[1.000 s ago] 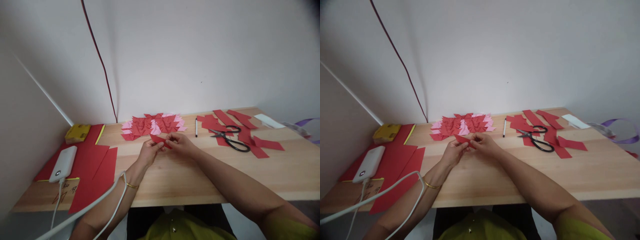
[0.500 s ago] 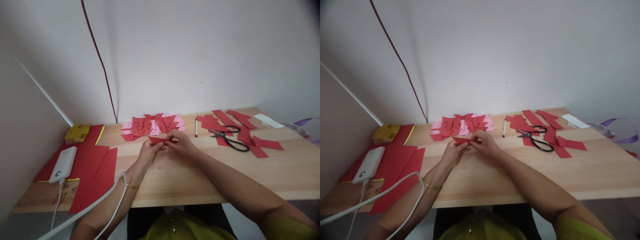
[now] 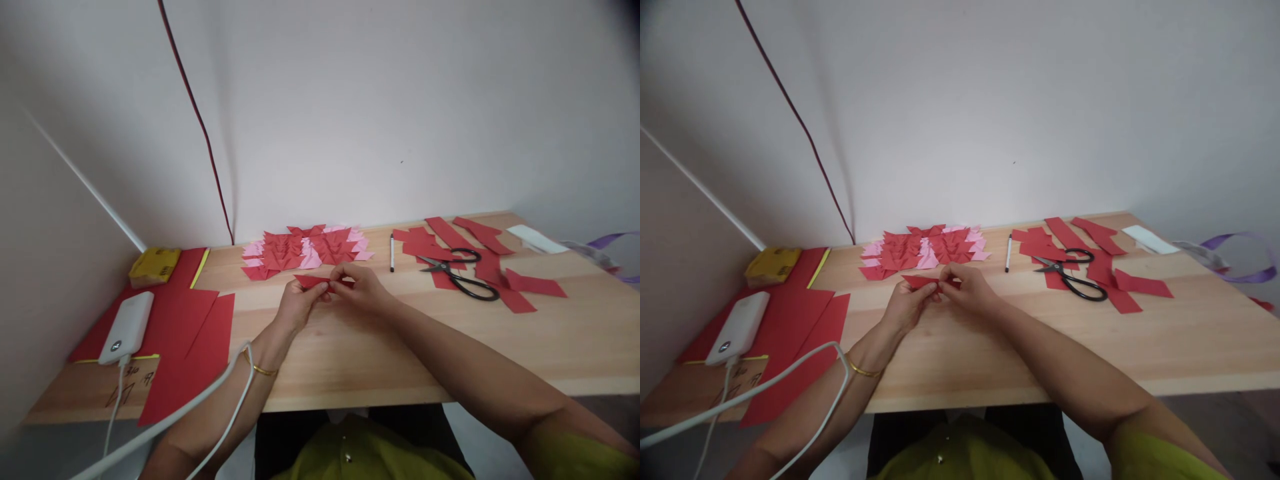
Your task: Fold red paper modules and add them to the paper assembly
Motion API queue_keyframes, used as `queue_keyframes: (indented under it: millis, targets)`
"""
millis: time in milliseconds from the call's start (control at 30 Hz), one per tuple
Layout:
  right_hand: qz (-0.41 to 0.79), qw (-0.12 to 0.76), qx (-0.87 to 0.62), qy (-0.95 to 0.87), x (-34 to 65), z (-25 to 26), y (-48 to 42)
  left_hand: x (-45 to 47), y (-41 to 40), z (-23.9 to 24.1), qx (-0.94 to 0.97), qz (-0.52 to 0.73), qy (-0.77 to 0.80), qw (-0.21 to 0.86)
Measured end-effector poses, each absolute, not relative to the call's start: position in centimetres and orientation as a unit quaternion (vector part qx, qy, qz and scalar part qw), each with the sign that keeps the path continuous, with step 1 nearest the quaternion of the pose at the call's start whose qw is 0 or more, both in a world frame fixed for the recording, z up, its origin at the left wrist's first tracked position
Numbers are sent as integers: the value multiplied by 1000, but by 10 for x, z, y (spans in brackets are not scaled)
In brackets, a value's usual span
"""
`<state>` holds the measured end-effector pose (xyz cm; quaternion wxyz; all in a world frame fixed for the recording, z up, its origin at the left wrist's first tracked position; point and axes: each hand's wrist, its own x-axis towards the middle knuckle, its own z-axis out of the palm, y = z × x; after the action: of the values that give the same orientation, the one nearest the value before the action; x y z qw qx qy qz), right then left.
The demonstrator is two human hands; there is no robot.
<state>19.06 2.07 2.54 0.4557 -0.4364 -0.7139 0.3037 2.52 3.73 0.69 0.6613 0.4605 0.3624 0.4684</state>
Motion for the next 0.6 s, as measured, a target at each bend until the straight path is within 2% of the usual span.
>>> queue_keyframes:
  millis: [600]
  targets:
    - [377, 455, -442, -675, 191, 30, 22, 24, 38, 6, 477, 462, 371, 650]
